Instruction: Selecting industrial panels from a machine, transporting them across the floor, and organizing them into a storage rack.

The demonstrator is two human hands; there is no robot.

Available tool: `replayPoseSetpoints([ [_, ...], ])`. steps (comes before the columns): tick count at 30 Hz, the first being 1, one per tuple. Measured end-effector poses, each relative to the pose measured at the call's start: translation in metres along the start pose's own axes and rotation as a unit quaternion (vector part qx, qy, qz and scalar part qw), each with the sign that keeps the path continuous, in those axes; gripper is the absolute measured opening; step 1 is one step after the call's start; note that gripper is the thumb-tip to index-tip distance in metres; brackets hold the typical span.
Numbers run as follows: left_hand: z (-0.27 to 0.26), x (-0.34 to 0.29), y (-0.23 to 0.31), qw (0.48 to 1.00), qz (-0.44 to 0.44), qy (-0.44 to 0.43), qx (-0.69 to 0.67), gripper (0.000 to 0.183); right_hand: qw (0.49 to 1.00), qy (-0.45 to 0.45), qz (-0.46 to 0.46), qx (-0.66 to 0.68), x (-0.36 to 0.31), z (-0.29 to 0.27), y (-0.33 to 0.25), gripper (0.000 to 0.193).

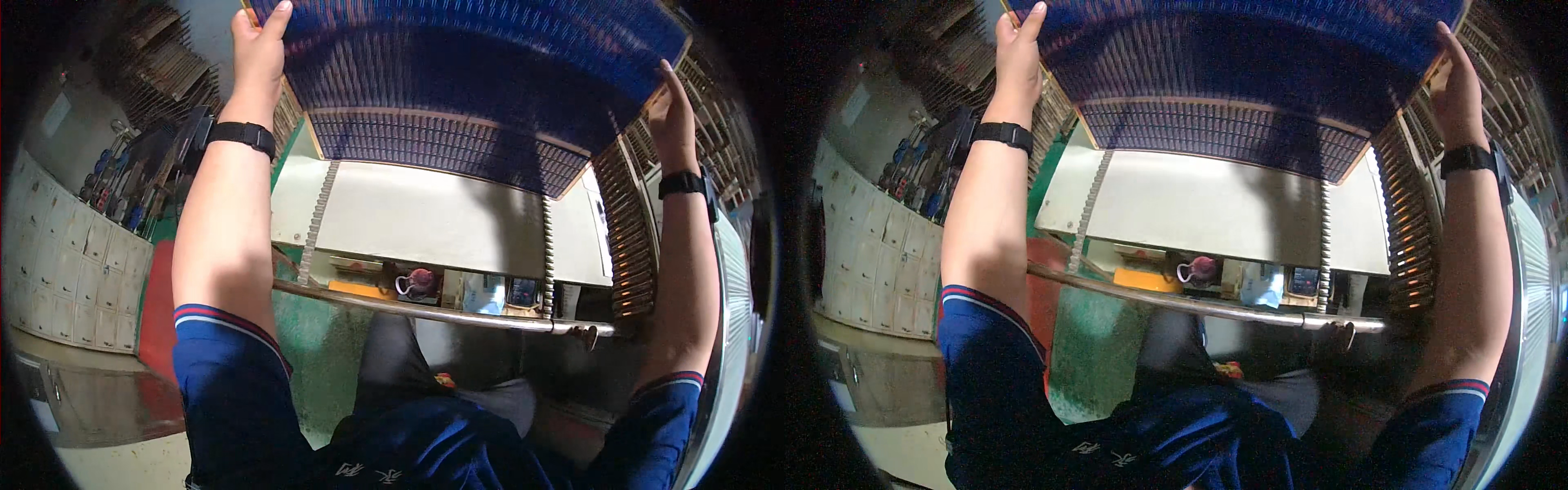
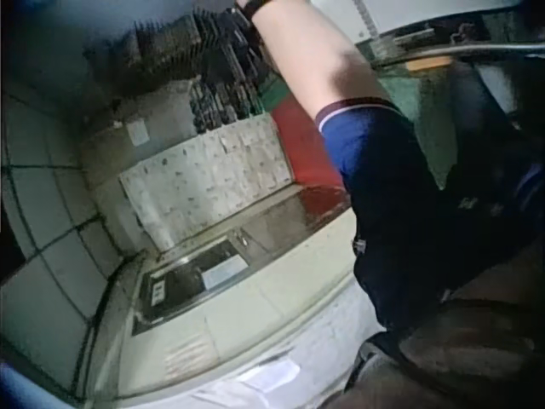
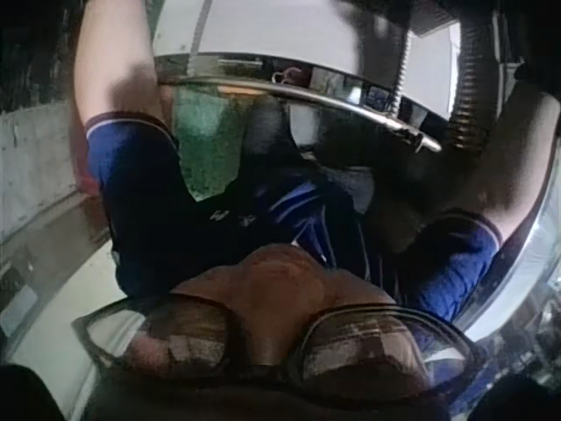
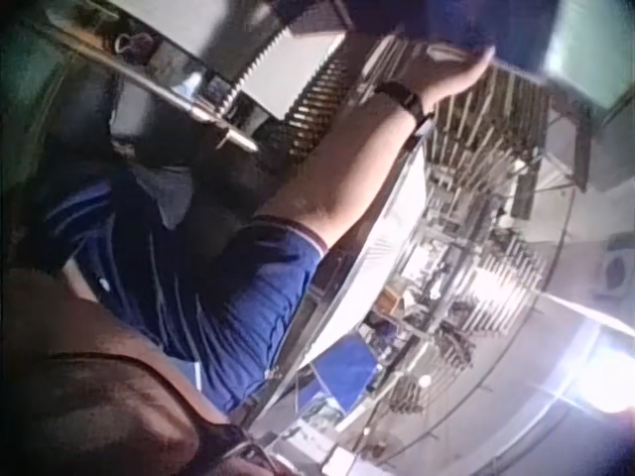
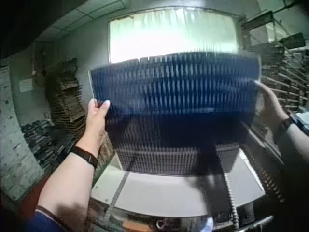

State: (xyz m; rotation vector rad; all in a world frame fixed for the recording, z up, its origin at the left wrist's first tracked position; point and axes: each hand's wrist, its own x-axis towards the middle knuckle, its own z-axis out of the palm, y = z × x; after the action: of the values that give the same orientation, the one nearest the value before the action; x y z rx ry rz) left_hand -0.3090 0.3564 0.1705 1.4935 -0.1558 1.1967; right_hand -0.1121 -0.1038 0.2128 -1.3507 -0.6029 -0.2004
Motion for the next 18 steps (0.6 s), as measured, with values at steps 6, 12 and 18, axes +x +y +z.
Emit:
replayPoseSetpoints([
  [6,-0.005,0.01,-0.021,0.988,0.057,0.065,0.125,0.062,0.997,0.049,-0.042,-0.029,0.023,-0.089,-0.015,0.033],
  [12,0.001,0.008,-0.009,0.912,0.21,0.109,0.334,0.04,0.926,0.152,-0.058,-0.341,-0.08,-0.222,-0.111,0.044],
  [18,0.052,-0.002,0.012,0.942,0.192,-0.066,0.269,0.037,0.586,0.451,0.0,-0.673,-0.262,-0.404,-0.266,0.062],
])
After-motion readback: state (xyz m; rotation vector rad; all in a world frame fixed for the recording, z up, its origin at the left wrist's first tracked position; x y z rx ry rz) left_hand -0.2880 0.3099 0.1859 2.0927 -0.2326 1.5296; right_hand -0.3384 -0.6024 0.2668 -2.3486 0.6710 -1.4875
